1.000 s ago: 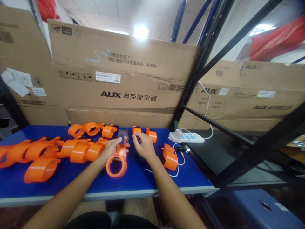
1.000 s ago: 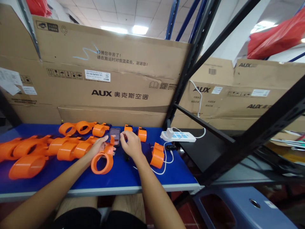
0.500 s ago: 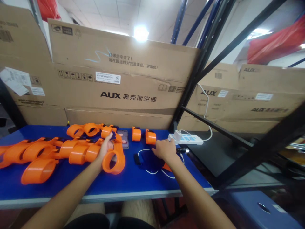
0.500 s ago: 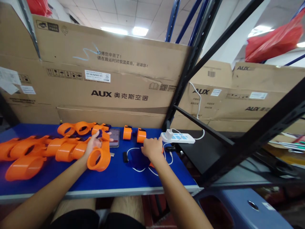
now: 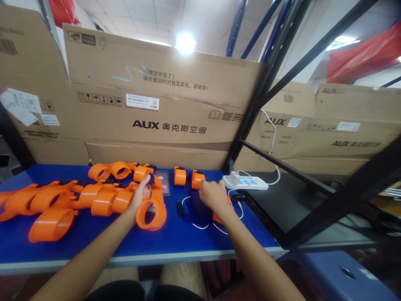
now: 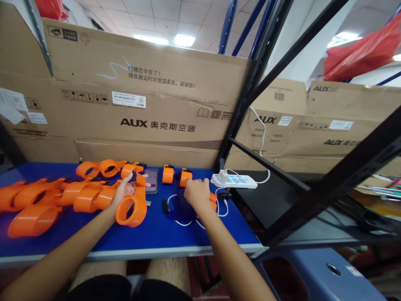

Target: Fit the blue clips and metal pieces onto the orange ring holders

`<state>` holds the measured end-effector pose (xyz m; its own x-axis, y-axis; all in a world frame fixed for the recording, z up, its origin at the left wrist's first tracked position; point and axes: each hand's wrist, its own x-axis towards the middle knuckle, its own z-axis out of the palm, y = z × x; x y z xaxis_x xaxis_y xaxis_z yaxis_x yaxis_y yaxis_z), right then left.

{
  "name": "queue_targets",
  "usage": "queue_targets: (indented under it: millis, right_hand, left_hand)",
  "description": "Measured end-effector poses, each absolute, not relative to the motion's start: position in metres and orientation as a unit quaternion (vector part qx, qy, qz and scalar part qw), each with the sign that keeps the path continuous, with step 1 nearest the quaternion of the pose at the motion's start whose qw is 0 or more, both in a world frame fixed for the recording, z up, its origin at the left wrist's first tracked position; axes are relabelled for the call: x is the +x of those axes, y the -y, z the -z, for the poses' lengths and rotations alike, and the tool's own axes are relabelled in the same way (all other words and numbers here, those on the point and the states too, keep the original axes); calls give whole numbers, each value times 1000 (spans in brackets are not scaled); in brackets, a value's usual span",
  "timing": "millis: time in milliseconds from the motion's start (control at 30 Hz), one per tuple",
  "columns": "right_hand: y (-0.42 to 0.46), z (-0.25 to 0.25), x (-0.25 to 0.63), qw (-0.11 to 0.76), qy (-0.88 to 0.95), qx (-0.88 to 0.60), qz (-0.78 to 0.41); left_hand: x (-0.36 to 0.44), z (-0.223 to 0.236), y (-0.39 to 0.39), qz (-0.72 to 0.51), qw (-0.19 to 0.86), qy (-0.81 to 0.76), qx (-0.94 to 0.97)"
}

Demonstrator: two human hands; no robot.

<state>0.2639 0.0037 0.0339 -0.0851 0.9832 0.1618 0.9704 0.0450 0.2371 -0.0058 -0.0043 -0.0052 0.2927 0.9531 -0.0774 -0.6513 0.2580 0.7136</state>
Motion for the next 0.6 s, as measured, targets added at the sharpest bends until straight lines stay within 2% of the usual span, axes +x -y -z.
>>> queue_targets:
  millis: [133, 333, 600]
  right_hand:
    - [-2, -33, 263, 6, -723, 675, -148]
    - [-1, -32, 256, 28, -734, 669, -111]
    - [0, -42, 256, -22, -737, 662, -135]
  left_hand:
    - [-5, 5, 5, -533, 746, -265, 297]
    - [-5, 4, 5, -531, 744, -268, 304]
    - [-7, 5, 3, -536, 742, -265, 305]
